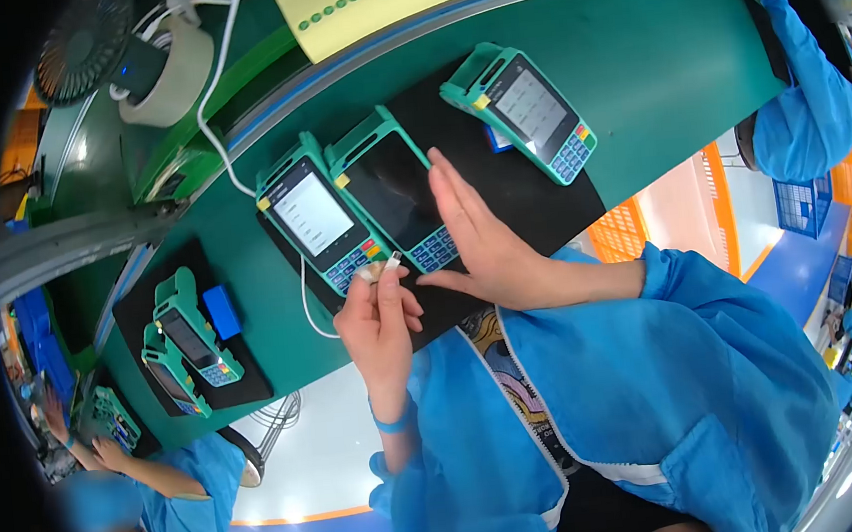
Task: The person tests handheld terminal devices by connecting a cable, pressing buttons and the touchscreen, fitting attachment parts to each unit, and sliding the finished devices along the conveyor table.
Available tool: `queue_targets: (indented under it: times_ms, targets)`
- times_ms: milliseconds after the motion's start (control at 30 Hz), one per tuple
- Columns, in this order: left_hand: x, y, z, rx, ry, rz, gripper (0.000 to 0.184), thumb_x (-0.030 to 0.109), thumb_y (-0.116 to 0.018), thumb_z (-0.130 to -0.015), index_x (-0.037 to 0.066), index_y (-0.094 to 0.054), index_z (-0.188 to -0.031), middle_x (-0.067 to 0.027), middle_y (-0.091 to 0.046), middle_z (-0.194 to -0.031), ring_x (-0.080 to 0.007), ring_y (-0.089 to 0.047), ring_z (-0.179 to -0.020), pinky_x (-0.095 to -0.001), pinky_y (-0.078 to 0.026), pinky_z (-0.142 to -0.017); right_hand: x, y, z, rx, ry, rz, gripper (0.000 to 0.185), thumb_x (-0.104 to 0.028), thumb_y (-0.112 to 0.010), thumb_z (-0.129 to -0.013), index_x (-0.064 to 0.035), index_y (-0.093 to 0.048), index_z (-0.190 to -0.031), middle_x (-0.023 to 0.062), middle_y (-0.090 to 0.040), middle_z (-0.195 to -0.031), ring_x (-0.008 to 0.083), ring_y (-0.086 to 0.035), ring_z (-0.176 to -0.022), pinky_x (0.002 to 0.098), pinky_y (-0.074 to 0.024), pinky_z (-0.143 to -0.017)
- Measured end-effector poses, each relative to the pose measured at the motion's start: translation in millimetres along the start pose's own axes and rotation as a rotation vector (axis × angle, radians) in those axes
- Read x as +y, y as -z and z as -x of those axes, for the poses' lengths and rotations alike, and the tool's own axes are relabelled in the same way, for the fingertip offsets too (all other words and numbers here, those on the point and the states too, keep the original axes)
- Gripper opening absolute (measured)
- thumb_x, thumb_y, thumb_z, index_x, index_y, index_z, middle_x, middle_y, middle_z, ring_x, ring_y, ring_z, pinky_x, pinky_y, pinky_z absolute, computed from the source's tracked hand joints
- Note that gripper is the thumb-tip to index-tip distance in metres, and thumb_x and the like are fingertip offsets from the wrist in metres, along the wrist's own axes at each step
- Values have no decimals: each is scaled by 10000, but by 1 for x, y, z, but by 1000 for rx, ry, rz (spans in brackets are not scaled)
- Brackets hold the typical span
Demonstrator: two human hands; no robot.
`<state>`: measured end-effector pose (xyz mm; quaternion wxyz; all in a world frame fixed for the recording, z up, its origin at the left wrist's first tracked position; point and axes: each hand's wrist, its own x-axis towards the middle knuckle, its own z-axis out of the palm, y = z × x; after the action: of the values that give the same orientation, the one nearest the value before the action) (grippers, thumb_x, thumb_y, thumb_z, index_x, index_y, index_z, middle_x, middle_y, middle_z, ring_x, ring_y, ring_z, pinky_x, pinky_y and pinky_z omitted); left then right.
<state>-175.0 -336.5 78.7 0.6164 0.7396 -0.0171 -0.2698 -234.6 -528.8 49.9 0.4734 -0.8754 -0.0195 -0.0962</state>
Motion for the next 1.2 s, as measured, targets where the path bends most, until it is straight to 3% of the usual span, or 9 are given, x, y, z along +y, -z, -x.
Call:
queue_targets:
  times_ms: [67,200,567,733,900,967,1200]
  targets:
    - [-1,0,1,6,10,20,216,144,-589,-1137,-43,-698,-1143,-42,-664,-717,-54,-564,-564,-207,-444,-509,1,0,1,-2,6,-5,1275,-142,-923,-828,75,-24,-1705,356,-71,-1762,544,-206,-1614,502,-330,-1297]
    - [-5,1,0,9,8,35,203,135,-582,-1139,-39,-686,-1158,-44,-669,-730,-52,-571,-572,-192,-441,-508,-1,1,-1,-4,8,26,1178,-189,-902,-839,165,-124,-1649,390,-121,-1731,538,-222,-1612,502,-336,-1302]
    - [-5,3,-2,4,1,-1,235,182,-582,-1141,-24,-695,-1122,-21,-647,-691,-44,-553,-546,-188,-429,-491,-1,0,1,40,34,61,1145,-264,-882,-882,191,-148,-1634,396,-139,-1723,509,-244,-1612,465,-351,-1300]
    - [0,-1,-6,41,-18,19,253,214,-561,-1164,-3,-688,-1138,-15,-632,-695,-36,-518,-525,-178,-377,-474,1,5,2,3,-24,-62,1164,-218,-856,-910,132,-54,-1676,375,-77,-1750,515,-164,-1636,471,-264,-1330]
    - [12,-7,-15,14,-58,33,233,205,-584,-1152,5,-702,-1148,-18,-632,-677,-43,-522,-511,-191,-365,-466,-2,15,6,-37,-84,-107,1184,-257,-836,-929,120,-3,-1682,372,-95,-1743,516,-174,-1632,467,-285,-1314]
    - [20,-2,-18,-59,-40,6,191,128,-609,-1128,-37,-706,-1129,-34,-663,-708,-57,-570,-553,-209,-418,-472,-1,15,8,-48,-97,-119,1184,-267,-831,-935,116,2,-1683,371,-94,-1742,517,-180,-1630,467,-291,-1310]
    - [44,1,-25,-140,-62,-263,221,168,-640,-1114,-28,-725,-1057,-15,-613,-604,-51,-524,-483,-227,-381,-456,3,19,10,-65,-80,-118,1178,-277,-828,-940,99,-1,-1690,377,-106,-1732,528,-205,-1618,475,-309,-1302]
